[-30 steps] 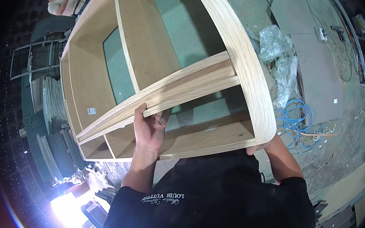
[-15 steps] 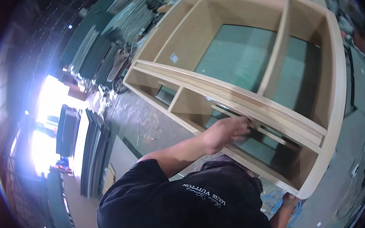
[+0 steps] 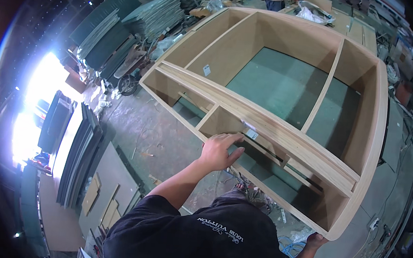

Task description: Assembling the panels and frame of a wooden cabinet using a pneumatic nail gun and a heat gun.

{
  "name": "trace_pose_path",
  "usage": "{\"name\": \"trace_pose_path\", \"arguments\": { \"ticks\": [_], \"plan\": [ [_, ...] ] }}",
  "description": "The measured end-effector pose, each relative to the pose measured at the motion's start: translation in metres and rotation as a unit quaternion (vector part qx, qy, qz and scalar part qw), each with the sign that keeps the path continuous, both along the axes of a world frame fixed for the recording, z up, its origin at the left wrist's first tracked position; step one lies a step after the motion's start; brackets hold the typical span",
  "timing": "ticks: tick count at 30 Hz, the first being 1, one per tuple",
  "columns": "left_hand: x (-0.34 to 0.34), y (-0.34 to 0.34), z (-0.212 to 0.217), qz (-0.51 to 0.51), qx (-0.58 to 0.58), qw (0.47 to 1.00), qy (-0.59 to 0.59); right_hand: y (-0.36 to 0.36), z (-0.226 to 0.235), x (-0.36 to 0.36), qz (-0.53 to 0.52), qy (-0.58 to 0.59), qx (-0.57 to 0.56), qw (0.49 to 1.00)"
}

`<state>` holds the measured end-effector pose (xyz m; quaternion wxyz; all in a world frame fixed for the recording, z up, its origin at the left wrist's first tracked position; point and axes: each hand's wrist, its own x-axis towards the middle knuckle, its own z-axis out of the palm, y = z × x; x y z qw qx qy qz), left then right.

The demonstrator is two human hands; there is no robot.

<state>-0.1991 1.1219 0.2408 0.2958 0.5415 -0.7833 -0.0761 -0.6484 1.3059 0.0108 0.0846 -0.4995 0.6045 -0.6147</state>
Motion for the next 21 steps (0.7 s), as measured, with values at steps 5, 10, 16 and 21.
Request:
{"name": "trace_pose_path", "arguments": {
  "ticks": [5,10,16,21],
  "plan": [
    [-0.004,0.003,-0.005,0.029,0.001,1.000,-0.007,0.001,0.004,-0.001,0.017,0.040,0.007,0.999],
    [-0.004,0.001,-0.007,0.021,-0.020,1.000,-0.003,-0.002,0.006,-0.001,0.037,0.035,-0.004,0.999],
    [-0.004,0.003,-0.005,0.034,-0.020,0.999,-0.002,-0.010,0.028,0.014,-0.023,0.065,-0.033,0.997],
    [-0.004,0.002,-0.007,0.026,-0.031,0.999,0.011,-0.002,0.028,0.000,0.043,0.028,0.037,0.998]
  ]
}}
